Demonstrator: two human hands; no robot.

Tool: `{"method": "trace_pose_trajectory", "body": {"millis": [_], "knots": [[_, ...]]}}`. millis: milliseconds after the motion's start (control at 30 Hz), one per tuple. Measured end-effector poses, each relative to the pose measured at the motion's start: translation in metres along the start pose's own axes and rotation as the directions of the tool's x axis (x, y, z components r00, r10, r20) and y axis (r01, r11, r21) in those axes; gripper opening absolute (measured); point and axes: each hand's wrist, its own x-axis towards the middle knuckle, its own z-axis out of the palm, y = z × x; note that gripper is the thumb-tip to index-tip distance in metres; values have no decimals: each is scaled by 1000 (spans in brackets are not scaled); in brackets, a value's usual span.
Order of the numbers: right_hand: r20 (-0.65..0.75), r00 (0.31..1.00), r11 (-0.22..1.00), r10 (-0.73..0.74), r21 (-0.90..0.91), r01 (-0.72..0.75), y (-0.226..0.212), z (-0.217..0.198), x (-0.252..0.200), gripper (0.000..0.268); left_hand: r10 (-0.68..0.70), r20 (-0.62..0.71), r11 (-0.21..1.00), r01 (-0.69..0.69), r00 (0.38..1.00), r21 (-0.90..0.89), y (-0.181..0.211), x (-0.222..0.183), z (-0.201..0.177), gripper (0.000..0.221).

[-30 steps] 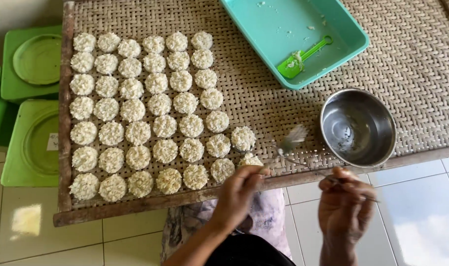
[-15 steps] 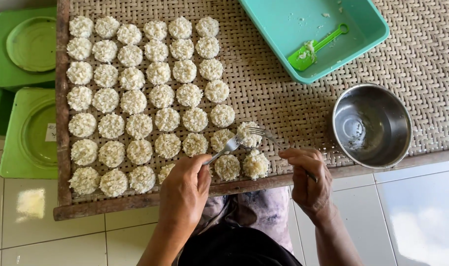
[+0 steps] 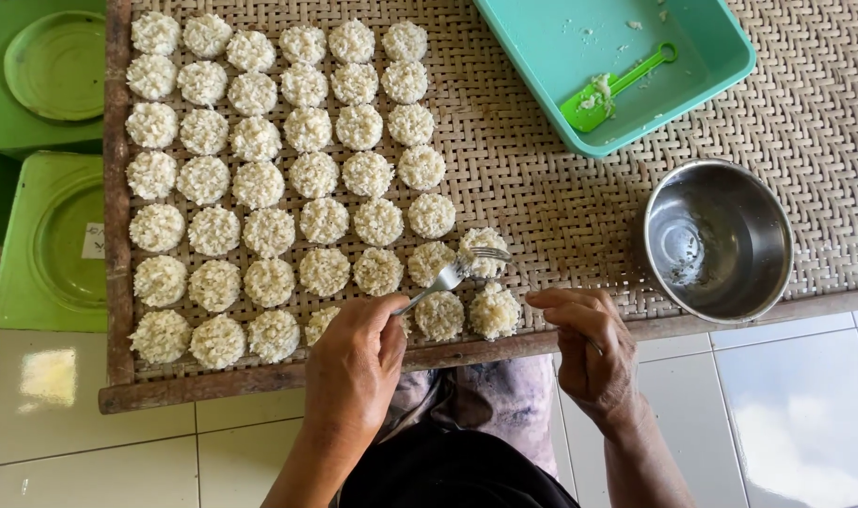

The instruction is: Shape and place food mixture onto crackers using forks on a woven tray

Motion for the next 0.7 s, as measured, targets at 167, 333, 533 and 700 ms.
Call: {"method": "trace_pose_trajectory", "body": {"millis": [167, 333, 533, 700], "knots": [[23, 997, 997, 75, 15, -75, 0, -4, -3, 15, 47, -51, 998, -49, 998, -35, 3, 3, -2, 26], [-49, 991, 987, 126, 110, -120, -8, -14, -6, 13, 45, 18, 999, -45, 999, -30, -2, 3, 14, 21], [-19, 983, 983, 184, 27, -184, -13, -12, -8, 14, 26, 4, 998, -25, 1000, -50, 13, 1, -7, 25], [-37, 982, 978, 183, 105, -179, -3, -14, -15, 15, -1, 52, 1000, 2, 999, -17, 6, 0, 0, 25]]}}
